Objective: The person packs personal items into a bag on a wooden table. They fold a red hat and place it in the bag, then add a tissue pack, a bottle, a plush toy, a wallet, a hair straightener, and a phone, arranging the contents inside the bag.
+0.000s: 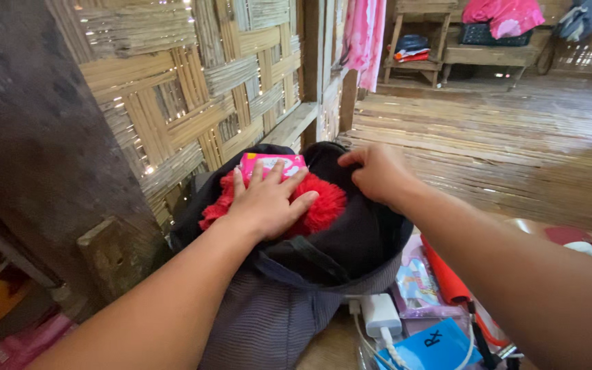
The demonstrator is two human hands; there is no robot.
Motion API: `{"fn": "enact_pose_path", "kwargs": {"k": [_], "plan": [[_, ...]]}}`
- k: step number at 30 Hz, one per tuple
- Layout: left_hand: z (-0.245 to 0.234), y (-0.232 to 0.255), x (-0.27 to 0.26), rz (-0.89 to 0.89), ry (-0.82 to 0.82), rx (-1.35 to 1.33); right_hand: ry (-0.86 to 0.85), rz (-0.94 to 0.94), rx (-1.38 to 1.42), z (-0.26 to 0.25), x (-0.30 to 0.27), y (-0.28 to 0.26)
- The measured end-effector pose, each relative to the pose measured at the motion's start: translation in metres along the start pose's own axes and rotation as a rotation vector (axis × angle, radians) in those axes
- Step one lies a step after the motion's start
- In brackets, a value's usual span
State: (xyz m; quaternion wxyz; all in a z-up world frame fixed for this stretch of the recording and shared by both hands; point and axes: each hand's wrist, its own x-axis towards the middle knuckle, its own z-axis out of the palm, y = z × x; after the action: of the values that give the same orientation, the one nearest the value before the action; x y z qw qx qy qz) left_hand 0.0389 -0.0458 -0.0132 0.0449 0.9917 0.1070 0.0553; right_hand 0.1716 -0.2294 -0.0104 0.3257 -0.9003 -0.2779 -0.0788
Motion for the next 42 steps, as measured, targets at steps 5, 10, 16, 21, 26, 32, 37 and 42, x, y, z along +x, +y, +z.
{"fn": "enact_pose_path", "kwargs": {"k": [5,10,16,21,26,32,37,42], "plan": [[-0.006,0.011,0.008,-0.043,-0.036,0.033,0.125,-0.091,0.026,-0.024,-0.008,-0.017],[-0.008,0.021,0.007,-0.053,-0.114,0.064,0.208,-0.170,-0.020,-0.028,-0.013,-0.006],[-0.003,0.017,0.002,0.021,-0.151,0.099,0.203,-0.055,-0.078,-0.017,-0.011,0.021],[0.012,0.013,0.004,0.009,-0.180,0.089,0.168,-0.067,-0.093,-0.008,-0.017,0.032],[0.009,0.013,0.005,0.001,-0.216,0.058,0.086,-0.048,-0.097,-0.010,-0.044,0.021],[-0.001,0.015,-0.002,-0.115,-0.175,0.019,0.061,-0.416,-0.148,-0.020,-0.084,0.004],[-0.005,-0.019,-0.020,-0.065,0.206,0.049,-0.032,-0.635,-0.055,-0.030,-0.094,0.000],[-0.009,-0.047,-0.047,-0.246,0.324,0.068,-0.232,-0.738,-0.083,-0.027,-0.095,-0.023]]}}
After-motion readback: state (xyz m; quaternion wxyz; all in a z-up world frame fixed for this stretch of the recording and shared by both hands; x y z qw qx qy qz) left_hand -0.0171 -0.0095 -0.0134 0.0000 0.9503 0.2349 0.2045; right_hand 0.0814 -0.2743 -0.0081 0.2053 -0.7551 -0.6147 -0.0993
